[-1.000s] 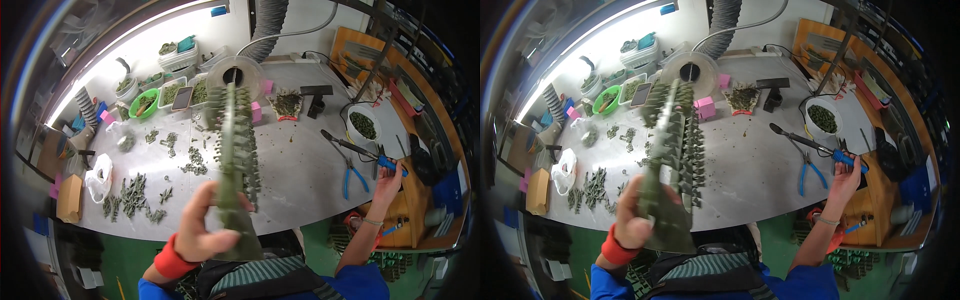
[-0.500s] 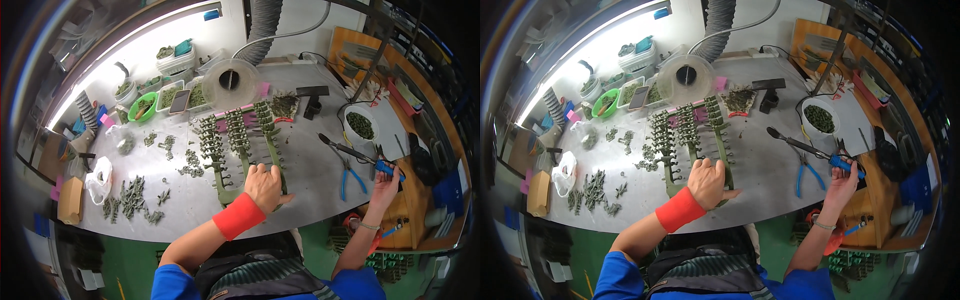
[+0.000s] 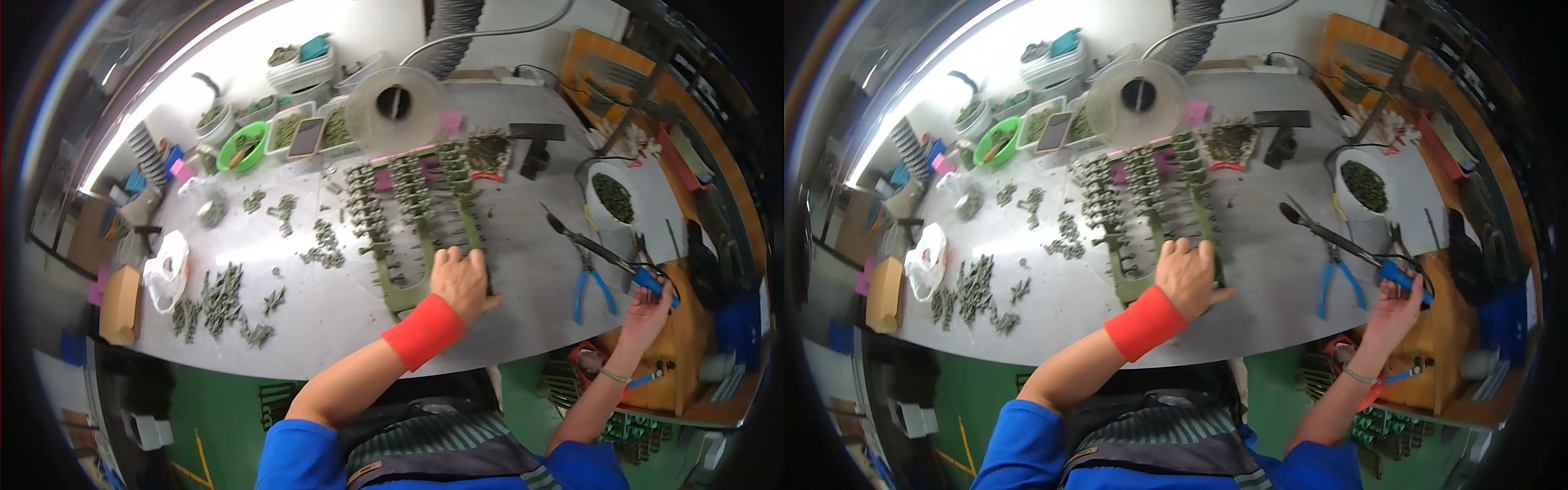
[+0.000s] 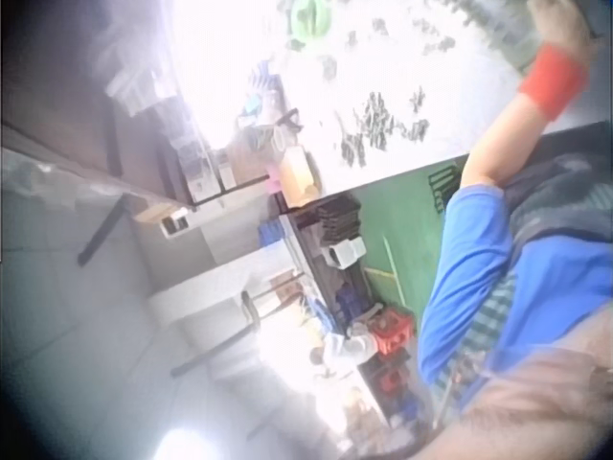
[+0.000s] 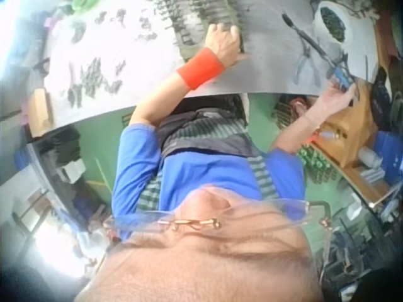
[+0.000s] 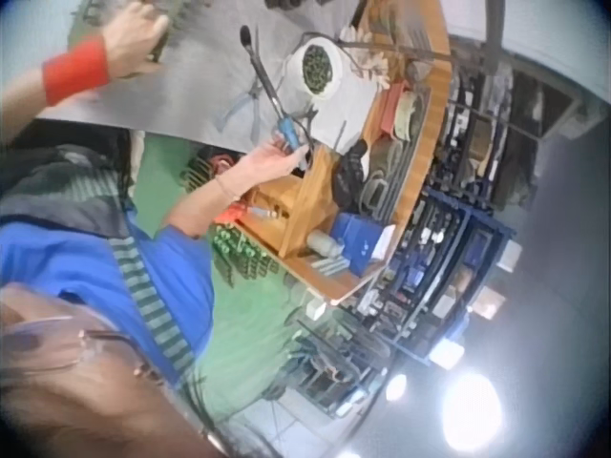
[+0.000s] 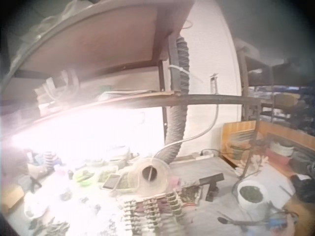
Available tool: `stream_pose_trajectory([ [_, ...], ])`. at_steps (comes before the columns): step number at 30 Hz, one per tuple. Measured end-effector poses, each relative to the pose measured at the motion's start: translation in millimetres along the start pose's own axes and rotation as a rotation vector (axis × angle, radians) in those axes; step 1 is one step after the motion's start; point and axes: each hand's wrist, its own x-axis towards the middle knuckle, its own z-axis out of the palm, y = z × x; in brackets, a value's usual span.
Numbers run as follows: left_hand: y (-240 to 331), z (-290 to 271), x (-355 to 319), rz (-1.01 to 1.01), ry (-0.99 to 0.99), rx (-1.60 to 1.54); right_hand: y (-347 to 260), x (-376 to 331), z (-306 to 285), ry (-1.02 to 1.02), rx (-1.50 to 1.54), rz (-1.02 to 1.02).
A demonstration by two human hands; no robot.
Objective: The person assembles small green plastic parts into a larger green frame, using a hand tool to press or melt them into place.
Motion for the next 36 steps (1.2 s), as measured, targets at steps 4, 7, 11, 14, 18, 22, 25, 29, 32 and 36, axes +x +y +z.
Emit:
stream_pose_trajectory([
  [4, 0.8, -0.3, -1.5, -0.020, -0.013, -0.019, 1.3, 16.7, -27.7, -0.097, 0.009, -0.003],
  [7, -0.2, -6.4, -4.2, -0.004, -0.021, -0.037, -5.5, 15.6, -26.4, -0.084, -0.012, -0.004],
  [11, -21.7, -33.4, -28.2, 0.214, 0.131, -0.099, 0.7, 19.3, -24.8, -0.082, -0.030, 0.026],
  [14, -75.4, -66.2, -67.2, 0.104, 0.262, -0.299, -1.5, 8.5, -12.9, -0.068, -0.042, -0.001],
  [18, -186.8, -68.3, -132.1, -0.340, 0.159, 0.046, 1.6, 0.1, -1.8, -0.062, -0.047, -0.006],
  [22, -241.0, -49.0, -177.9, -0.617, 0.076, 0.128, 5.4, -3.8, 4.1, -0.087, -0.036, 0.000],
  [25, -248.6, -40.9, -192.4, -0.631, 0.141, -0.014, 9.0, -8.2, 11.5, -0.145, -0.032, 0.036],
  [29, -250.0, -30.6, -195.4, -0.558, 0.190, -0.209, 7.1, -19.6, 26.8, -0.151, -0.063, 0.073],
  [32, -239.2, -35.3, -190.4, -0.614, 0.139, -0.332, 8.6, -23.3, 29.8, -0.118, -0.109, 0.047],
  [36, -223.8, -40.5, -169.6, -0.650, 0.122, -0.747, 7.0, -42.1, 42.0, -0.123, -0.176, 0.026],
])
